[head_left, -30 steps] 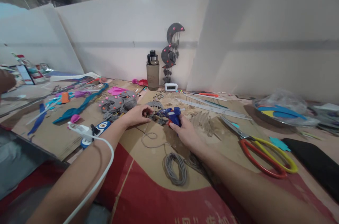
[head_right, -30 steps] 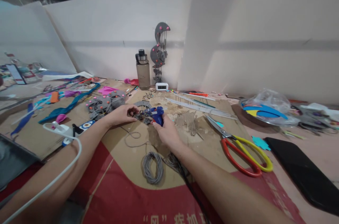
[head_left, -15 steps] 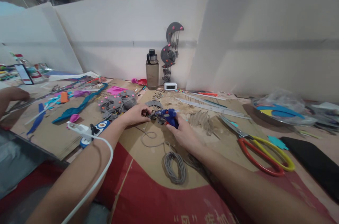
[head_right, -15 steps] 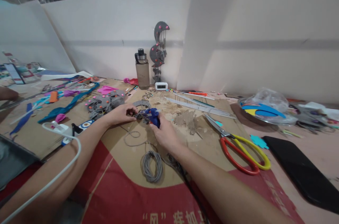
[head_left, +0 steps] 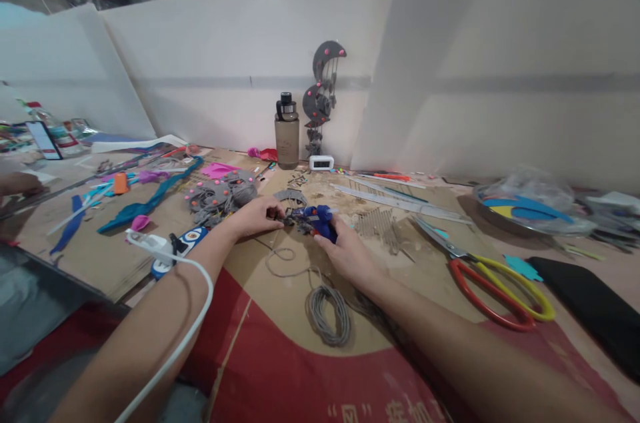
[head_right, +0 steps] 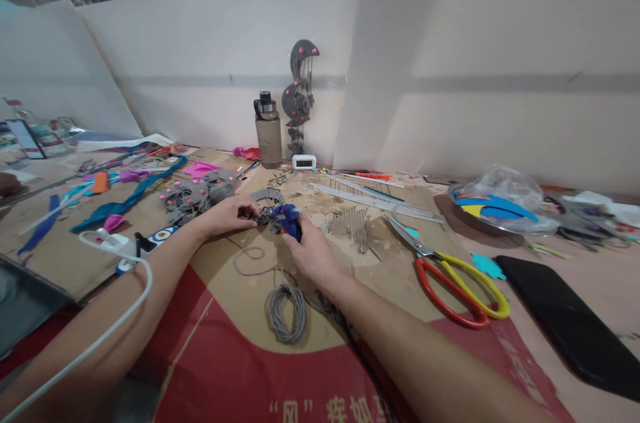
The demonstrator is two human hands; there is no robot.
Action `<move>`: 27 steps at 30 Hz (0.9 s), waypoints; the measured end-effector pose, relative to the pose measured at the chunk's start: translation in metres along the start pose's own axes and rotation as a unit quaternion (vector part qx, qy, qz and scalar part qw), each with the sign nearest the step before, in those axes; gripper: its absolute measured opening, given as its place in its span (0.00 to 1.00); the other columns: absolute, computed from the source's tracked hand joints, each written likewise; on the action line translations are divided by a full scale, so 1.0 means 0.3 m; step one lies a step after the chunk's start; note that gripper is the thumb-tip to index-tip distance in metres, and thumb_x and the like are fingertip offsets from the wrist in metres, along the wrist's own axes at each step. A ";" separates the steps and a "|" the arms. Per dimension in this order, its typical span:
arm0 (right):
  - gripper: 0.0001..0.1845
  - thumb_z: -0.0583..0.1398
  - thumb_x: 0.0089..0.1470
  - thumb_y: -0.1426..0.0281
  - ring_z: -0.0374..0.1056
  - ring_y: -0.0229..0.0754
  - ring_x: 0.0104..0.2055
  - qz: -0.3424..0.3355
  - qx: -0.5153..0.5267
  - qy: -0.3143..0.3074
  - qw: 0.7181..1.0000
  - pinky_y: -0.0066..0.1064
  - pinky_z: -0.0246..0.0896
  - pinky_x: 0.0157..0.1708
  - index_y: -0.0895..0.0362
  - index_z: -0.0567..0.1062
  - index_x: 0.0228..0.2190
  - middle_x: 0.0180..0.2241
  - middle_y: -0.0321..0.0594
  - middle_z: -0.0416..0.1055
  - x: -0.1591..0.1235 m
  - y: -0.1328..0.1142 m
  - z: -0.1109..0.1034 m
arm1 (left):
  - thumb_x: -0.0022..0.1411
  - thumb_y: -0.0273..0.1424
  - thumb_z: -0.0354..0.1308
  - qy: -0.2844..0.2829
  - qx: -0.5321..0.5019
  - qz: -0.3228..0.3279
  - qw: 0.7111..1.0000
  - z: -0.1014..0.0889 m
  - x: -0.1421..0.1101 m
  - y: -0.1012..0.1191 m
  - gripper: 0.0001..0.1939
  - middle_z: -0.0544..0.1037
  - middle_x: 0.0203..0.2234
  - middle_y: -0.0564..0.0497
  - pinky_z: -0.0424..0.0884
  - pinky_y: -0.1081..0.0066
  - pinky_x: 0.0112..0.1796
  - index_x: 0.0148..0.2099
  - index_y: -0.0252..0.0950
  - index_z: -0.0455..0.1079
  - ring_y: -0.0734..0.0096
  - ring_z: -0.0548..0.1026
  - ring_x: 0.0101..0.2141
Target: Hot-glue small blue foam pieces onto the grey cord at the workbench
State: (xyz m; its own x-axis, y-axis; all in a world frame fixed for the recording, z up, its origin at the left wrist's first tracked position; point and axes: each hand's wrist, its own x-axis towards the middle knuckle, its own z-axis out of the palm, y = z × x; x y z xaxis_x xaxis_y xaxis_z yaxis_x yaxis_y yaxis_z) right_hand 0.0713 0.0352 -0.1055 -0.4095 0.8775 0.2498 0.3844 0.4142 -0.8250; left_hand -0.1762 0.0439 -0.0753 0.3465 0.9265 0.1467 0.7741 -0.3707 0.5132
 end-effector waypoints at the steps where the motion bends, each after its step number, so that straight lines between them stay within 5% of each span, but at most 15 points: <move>1: 0.21 0.57 0.52 0.69 0.66 0.46 0.47 -0.004 0.001 -0.001 1.000 0.38 0.58 0.49 0.57 0.66 0.49 0.46 0.46 0.70 0.001 -0.001 0.000 | 0.49 0.32 0.60 -0.002 0.000 0.000 1.000 0.000 0.000 0.000 0.10 0.73 0.30 0.52 0.64 0.73 0.32 0.36 0.35 0.71 0.71 0.69 0.31; 27: 0.20 0.57 0.51 0.70 0.66 0.46 0.48 -0.029 0.005 -0.001 1.000 0.39 0.58 0.50 0.55 0.67 0.48 0.46 0.45 0.70 -0.003 -0.002 0.001 | 0.51 0.33 0.59 -0.017 0.007 0.015 1.000 -0.003 0.004 -0.007 0.08 0.75 0.32 0.50 0.66 0.70 0.38 0.35 0.36 0.73 0.68 0.71 0.34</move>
State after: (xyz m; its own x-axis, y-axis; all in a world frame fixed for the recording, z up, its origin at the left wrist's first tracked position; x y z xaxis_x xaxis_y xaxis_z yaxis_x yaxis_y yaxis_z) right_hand 0.0710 0.0342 -0.1053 -0.4321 0.8515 0.2970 0.3523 0.4626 -0.8136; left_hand -0.1779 0.0459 -0.0753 0.3870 0.9124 0.1332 0.7700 -0.3992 0.4977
